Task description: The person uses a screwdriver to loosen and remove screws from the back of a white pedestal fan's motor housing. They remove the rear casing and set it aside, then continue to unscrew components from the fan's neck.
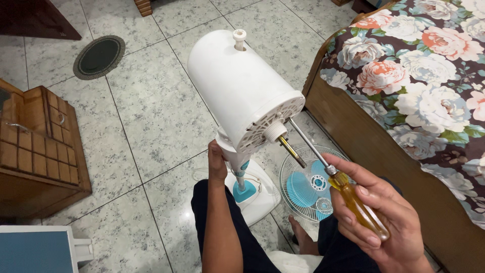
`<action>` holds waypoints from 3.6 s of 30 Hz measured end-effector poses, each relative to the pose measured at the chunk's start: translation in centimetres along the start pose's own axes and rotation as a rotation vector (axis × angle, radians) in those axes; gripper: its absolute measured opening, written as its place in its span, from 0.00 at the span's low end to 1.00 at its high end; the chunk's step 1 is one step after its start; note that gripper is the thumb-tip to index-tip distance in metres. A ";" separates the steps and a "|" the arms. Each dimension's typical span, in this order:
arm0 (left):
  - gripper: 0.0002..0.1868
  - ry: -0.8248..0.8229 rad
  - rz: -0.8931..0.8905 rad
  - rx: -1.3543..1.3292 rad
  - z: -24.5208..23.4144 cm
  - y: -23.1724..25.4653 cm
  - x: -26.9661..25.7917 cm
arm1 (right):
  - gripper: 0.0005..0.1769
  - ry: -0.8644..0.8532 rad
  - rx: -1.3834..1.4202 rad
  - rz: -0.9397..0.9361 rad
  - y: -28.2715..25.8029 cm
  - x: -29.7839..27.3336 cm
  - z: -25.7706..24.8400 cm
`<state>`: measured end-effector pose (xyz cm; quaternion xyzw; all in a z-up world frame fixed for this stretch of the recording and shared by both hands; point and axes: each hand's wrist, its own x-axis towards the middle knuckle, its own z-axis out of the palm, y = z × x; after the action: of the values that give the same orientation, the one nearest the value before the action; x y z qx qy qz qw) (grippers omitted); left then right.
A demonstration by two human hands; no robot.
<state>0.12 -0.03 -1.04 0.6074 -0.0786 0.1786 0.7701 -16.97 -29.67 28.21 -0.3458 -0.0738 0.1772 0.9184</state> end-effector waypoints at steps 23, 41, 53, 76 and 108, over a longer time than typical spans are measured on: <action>0.48 -0.032 -0.008 0.004 0.5 1.9 0.4 | 0.35 0.007 0.013 0.021 -0.6 0.5 0.8; 0.70 -0.037 0.226 0.012 5.0 14.0 1.7 | 0.34 0.017 -0.221 0.088 -3.8 2.0 1.5; 0.84 -0.141 0.303 0.215 8.4 22.4 3.3 | 0.33 -0.025 -0.159 0.051 -2.5 1.5 1.0; 0.76 -0.067 0.317 0.177 9.0 21.8 3.3 | 0.37 -0.052 -1.870 -0.012 -6.5 3.3 6.2; 0.61 0.146 0.489 0.289 7.8 20.0 0.2 | 0.31 0.140 -1.684 -0.429 -3.5 0.4 5.6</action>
<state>-6.38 -3.58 19.17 0.6596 -0.1407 0.4112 0.6133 -17.10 -28.55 34.74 -0.8985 -0.1871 -0.1350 0.3733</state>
